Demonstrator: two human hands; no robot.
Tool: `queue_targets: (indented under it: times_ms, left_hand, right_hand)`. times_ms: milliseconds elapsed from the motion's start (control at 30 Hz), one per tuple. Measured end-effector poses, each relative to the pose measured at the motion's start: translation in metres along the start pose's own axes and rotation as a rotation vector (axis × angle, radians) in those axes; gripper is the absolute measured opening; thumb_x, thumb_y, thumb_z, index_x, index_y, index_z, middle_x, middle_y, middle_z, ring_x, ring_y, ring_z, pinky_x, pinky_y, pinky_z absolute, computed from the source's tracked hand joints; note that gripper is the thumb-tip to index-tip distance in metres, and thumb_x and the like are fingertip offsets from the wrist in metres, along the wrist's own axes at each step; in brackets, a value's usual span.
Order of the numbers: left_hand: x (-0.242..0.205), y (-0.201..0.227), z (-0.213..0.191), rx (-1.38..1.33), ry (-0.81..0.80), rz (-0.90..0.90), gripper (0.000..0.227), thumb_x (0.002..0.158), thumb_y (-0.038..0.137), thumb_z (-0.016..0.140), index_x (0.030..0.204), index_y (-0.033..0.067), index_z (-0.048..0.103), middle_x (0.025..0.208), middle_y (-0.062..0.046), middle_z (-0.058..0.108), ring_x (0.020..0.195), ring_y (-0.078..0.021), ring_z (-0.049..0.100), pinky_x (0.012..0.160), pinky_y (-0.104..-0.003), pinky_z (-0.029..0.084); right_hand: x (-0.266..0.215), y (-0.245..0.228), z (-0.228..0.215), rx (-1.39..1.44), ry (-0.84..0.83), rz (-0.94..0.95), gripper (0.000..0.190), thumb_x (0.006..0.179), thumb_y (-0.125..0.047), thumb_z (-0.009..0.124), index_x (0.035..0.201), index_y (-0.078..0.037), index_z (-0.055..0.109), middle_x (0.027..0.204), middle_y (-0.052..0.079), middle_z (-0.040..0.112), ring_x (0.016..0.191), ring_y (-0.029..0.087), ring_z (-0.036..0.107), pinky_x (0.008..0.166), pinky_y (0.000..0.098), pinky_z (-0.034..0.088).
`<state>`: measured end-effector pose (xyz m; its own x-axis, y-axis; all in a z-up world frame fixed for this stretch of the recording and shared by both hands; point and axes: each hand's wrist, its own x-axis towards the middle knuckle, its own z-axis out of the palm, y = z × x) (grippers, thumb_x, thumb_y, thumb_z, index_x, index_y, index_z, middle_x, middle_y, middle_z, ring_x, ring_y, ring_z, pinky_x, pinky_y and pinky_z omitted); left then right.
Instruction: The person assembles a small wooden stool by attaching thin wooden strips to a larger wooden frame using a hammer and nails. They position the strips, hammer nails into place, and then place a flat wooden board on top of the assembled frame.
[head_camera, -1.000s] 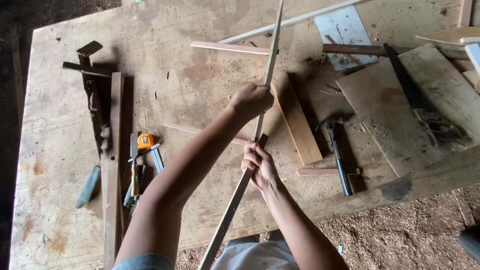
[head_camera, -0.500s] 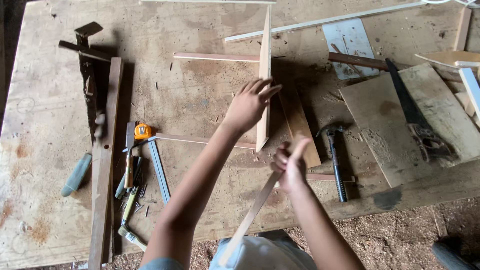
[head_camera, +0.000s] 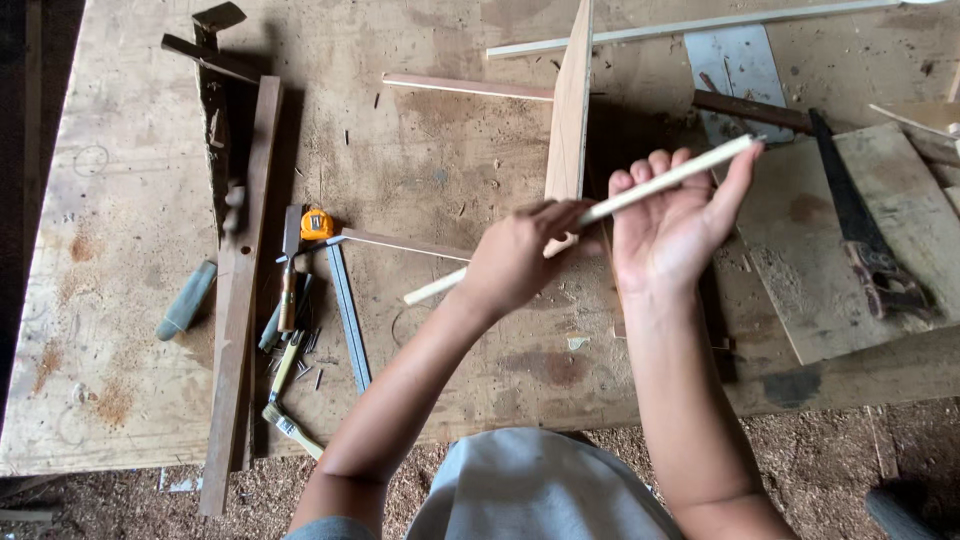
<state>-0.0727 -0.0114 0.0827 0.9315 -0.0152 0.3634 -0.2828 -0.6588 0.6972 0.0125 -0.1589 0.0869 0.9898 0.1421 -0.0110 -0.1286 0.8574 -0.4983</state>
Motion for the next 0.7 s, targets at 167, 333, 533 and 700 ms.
queue_targets:
  times_ms: [167, 333, 533, 700]
  left_hand:
    - [0.014, -0.031, -0.016, 0.142, -0.059, -0.153, 0.027, 0.103, 0.031, 0.06, 0.119, 0.0118, 0.069, 0.094, -0.008, 0.076, 0.068, -0.0216, 0.072, 0.062, -0.036, 0.062]
    - [0.015, -0.064, -0.031, 0.143, -0.077, -0.007, 0.027, 0.104, 0.031, 0.057, 0.116, 0.0105, 0.07, 0.093, -0.008, 0.076, 0.066, -0.0205, 0.071, 0.06, -0.035, 0.061]
    - [0.02, -0.067, -0.033, 0.297, -0.305, -0.161, 0.049, 0.091, 0.061, 0.064, 0.098, 0.0139, 0.076, 0.072, -0.004, 0.073, 0.061, -0.0215, 0.069, 0.061, -0.04, 0.058]
    - [0.024, -0.077, -0.034, 0.529, -0.082, 0.005, 0.058, 0.085, 0.071, 0.062, 0.095, 0.0156, 0.076, 0.086, -0.003, 0.071, 0.075, -0.0196, 0.07, 0.074, -0.038, 0.058]
  right_hand:
    - [0.014, 0.0, 0.0, -0.38, 0.023, -0.064, 0.045, 0.096, -0.054, 0.062, 0.104, -0.01, 0.063, 0.097, 0.003, 0.067, 0.089, 0.015, 0.064, 0.081, 0.0352, 0.056]
    - [0.011, -0.006, -0.039, -0.809, -0.07, -0.075, 0.029, 0.104, -0.04, 0.061, 0.106, -0.012, 0.063, 0.095, 0.002, 0.068, 0.089, 0.014, 0.066, 0.078, 0.0306, 0.057]
    - [0.004, -0.005, -0.074, -0.883, -0.126, 0.007, 0.021, 0.107, -0.025, 0.058, 0.098, -0.008, 0.066, 0.092, 0.007, 0.071, 0.083, 0.017, 0.068, 0.08, 0.0312, 0.06]
    - [-0.003, 0.002, -0.091, -0.781, 0.015, 0.13, 0.018, 0.103, -0.022, 0.059, 0.096, -0.007, 0.065, 0.09, 0.011, 0.074, 0.08, 0.018, 0.071, 0.077, 0.0331, 0.06]
